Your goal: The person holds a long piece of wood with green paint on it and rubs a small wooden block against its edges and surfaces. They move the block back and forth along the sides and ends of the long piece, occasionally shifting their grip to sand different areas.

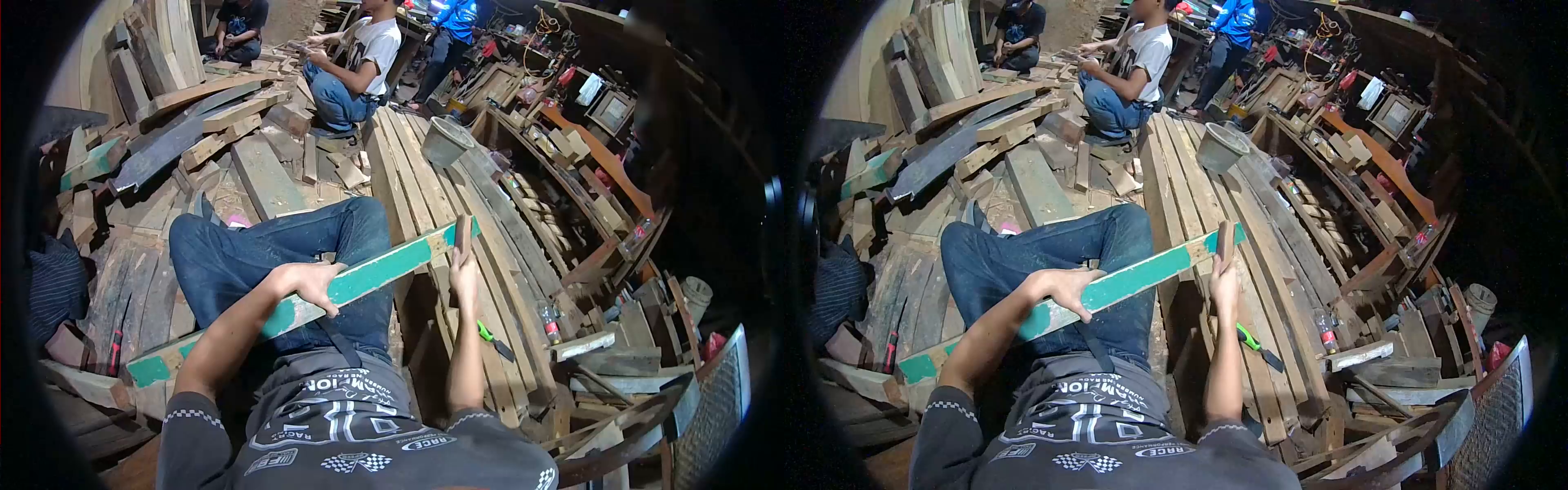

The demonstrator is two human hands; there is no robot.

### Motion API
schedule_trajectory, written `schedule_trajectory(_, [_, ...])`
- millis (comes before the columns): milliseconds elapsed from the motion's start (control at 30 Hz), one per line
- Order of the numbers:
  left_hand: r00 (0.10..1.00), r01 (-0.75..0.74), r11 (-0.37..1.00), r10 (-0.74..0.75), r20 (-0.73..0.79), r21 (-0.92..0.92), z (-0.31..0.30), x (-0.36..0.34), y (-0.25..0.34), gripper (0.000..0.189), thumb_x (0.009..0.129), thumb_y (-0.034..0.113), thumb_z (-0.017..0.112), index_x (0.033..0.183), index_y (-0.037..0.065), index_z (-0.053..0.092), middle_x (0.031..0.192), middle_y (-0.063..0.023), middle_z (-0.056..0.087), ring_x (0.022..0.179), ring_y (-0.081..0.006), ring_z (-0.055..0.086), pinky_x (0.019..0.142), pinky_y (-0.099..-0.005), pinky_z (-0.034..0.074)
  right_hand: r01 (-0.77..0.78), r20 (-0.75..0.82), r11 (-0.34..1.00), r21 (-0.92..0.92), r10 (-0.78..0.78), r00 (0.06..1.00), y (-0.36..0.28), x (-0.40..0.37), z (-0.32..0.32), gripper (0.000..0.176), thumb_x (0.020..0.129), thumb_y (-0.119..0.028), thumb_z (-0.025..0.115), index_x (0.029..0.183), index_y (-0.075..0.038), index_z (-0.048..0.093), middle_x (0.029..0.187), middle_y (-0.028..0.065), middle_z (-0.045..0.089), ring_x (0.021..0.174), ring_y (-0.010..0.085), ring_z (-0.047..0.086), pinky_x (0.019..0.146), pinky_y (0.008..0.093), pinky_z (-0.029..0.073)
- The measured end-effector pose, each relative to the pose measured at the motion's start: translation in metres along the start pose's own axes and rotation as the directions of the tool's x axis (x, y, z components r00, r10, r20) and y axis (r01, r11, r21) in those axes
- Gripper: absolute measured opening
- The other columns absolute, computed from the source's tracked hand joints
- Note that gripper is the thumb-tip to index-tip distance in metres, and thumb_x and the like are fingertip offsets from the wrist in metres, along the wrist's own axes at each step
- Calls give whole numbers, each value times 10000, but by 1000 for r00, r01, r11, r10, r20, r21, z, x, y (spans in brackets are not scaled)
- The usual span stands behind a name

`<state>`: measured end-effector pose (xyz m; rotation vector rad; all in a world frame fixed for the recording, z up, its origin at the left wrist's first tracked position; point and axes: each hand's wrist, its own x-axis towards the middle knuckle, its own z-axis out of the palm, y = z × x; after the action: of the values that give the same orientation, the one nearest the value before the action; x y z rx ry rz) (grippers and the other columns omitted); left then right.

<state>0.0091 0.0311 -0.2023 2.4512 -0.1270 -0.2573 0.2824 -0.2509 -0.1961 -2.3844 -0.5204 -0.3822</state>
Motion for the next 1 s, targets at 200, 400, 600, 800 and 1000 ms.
schedule_trajectory(200, [991,-125,990,123,-50,-60,6,12,-25,1150,600,372,946,1494,-86,385,1374,-298,567,1304,-369,558,1114,-404,433,-46,98,999,-9,47,994,-21,-14,-13,745,1030,-547,501,1395,102,520,1260,402,600,1235,515,574,1030,522,477])
schedule_trajectory(400, [994,-104,991,101,-41,-84,1,10,-19,1145,588,388,957,1477,-76,404,1376,-279,566,1289,-349,564,1109,-400,437,-141,13,990,-12,141,990,4,46,12,707,1023,-591,479,1200,77,630,1049,375,680,1061,511,664,896,558,530])
schedule_trajectory(600, [992,-121,991,120,-29,-50,1,6,-13,1130,599,345,941,1491,-69,386,1375,-284,561,1293,-374,556,1105,-408,439,14,-44,1000,5,-14,999,-6,12,9,687,1026,-568,498,1179,82,661,949,359,696,929,513,695,823,539,557])
schedule_trajectory(800, [991,-119,993,117,-70,-14,6,7,-14,1113,606,340,927,1499,-48,389,1394,-277,553,1313,-374,540,1120,-408,427,16,-2,999,35,-16,1000,6,17,6,728,1018,-590,497,1292,75,608,1086,356,689,1052,495,684,947,541,537])
schedule_trajectory(1000, [990,-139,984,138,-15,-110,-2,6,-7,1082,602,308,942,1483,-41,419,1386,-254,562,1305,-355,549,1109,-406,439,-309,149,950,43,300,942,-10,76,-22,712,1008,-590,509,1204,82,640,1029,331,713,949,478,715,865,531,567])
